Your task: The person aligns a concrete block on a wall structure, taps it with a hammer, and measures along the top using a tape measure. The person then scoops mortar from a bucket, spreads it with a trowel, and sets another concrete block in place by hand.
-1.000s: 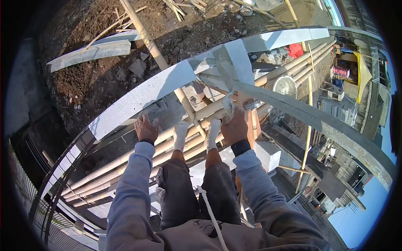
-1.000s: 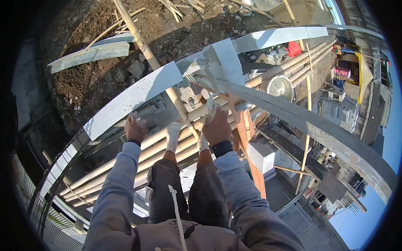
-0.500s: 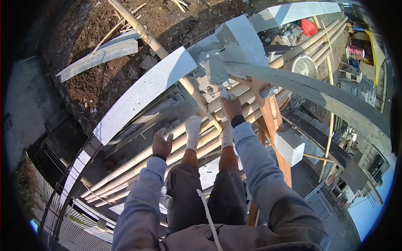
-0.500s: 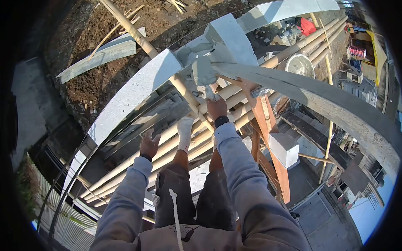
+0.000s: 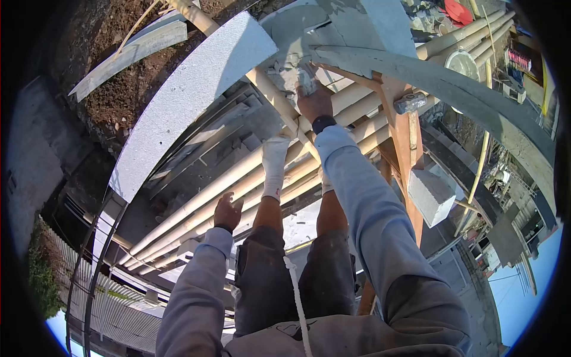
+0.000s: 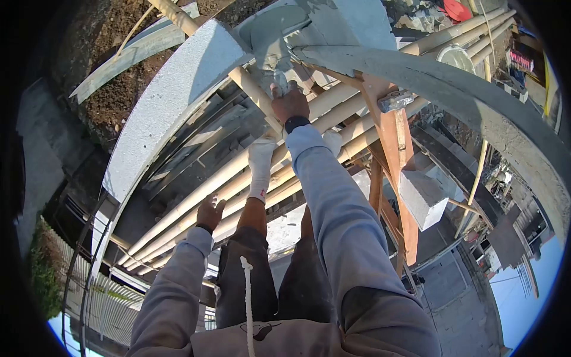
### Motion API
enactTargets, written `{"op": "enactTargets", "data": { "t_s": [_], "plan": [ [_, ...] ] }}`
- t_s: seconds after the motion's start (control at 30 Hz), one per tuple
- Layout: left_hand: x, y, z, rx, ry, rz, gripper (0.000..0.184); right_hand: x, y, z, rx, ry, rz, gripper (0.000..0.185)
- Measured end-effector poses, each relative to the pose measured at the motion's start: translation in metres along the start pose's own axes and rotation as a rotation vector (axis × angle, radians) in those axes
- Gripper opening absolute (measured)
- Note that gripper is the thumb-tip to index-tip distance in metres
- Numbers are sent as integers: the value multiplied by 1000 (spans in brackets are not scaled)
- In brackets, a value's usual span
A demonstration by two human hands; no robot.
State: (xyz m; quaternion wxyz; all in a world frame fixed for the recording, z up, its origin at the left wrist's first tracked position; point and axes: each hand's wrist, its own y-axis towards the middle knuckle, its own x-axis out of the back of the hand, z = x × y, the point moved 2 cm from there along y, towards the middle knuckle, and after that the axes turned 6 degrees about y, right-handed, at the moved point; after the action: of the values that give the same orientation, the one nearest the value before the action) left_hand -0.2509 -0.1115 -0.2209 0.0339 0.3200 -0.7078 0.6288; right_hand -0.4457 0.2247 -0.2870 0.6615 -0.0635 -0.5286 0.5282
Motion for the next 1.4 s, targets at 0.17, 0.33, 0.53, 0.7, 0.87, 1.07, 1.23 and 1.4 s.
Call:
{"op": "enactTargets", "data": {
  "t_s": [0.17, 0.33, 0.53, 0.7, 0.87, 1.07, 1.23, 1.4],
  "plan": [
    [43, 16, -41, -120, -16, -114, 47, 31, -78, -42, -204, 2, 57, 56],
    [80, 21, -86, -232, -21, -197, 47, 68, -131, -58, -258, 553, 265, 38],
    [80, -2, -83, -178, -47, -190, 49, 125, -175, -6, -396, 1371, 685, 32],
    [107, -21, -84, -101, -19, -168, 50, 142, -208, -22, -359, 809, 509, 24],
    [151, -26, -118, -172, 24, -217, 51, 190, -272, -44, -380, 658, 323, 22],
    [199, -24, -172, -314, 52, -339, 51, 271, -330, -93, -310, 1288, 160, 26],
    [208, -41, -195, -447, 126, -322, 45, 293, -312, -123, -191, 567, -128, 45],
    [181, -33, -170, -555, 445, -207, 43, 281, -284, -134, -485, 494, -252, 53]
  ]
}}
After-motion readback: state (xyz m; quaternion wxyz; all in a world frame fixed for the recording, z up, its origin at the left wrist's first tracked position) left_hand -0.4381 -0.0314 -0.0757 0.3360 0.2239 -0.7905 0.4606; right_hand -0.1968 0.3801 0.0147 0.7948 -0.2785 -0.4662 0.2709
